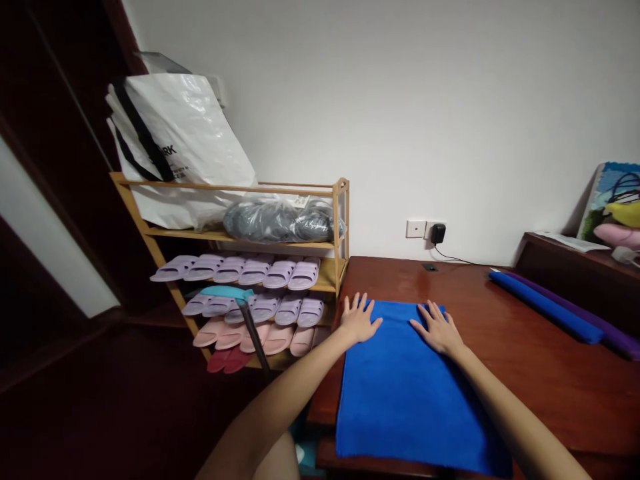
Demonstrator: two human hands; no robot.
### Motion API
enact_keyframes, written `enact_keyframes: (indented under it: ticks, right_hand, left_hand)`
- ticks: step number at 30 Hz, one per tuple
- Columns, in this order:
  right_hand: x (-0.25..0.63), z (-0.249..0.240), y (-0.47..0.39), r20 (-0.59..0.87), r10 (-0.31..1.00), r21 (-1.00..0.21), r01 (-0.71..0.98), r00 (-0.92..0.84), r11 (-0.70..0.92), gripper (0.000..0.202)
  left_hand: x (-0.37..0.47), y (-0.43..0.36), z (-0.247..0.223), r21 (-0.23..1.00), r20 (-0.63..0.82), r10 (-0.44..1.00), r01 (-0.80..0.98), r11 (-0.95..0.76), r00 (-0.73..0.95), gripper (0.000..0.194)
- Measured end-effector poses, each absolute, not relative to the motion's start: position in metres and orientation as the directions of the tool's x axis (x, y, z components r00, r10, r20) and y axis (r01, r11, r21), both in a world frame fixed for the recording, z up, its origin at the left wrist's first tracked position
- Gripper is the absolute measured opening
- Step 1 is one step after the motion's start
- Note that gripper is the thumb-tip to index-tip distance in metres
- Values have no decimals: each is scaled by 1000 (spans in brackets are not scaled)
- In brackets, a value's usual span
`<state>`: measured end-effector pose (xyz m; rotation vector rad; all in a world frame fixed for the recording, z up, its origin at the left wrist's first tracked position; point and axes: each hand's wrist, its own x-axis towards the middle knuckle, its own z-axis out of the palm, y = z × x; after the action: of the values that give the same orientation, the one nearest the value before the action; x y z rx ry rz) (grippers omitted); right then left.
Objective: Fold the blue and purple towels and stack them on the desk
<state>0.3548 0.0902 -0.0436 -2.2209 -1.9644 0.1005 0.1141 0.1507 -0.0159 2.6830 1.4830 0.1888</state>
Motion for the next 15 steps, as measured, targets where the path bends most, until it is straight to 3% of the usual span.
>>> enact_keyframes:
  ticks: [3, 10, 15]
  right_hand:
    - [351, -42, 97, 37, 994, -177, 980, 100, -92, 81]
    - [344, -45, 102, 28, 995, -177, 980, 99, -92, 79]
    - [337, -21, 71, 70, 994, -203, 977, 87, -71, 76]
  left_hand:
    - [130, 153, -15, 146, 115, 804, 790, -595, 584, 71]
    - [139, 158, -27, 181, 55, 799, 781, -598, 599, 70]
    - [119, 119, -7, 121, 193, 776, 771, -626, 600, 67]
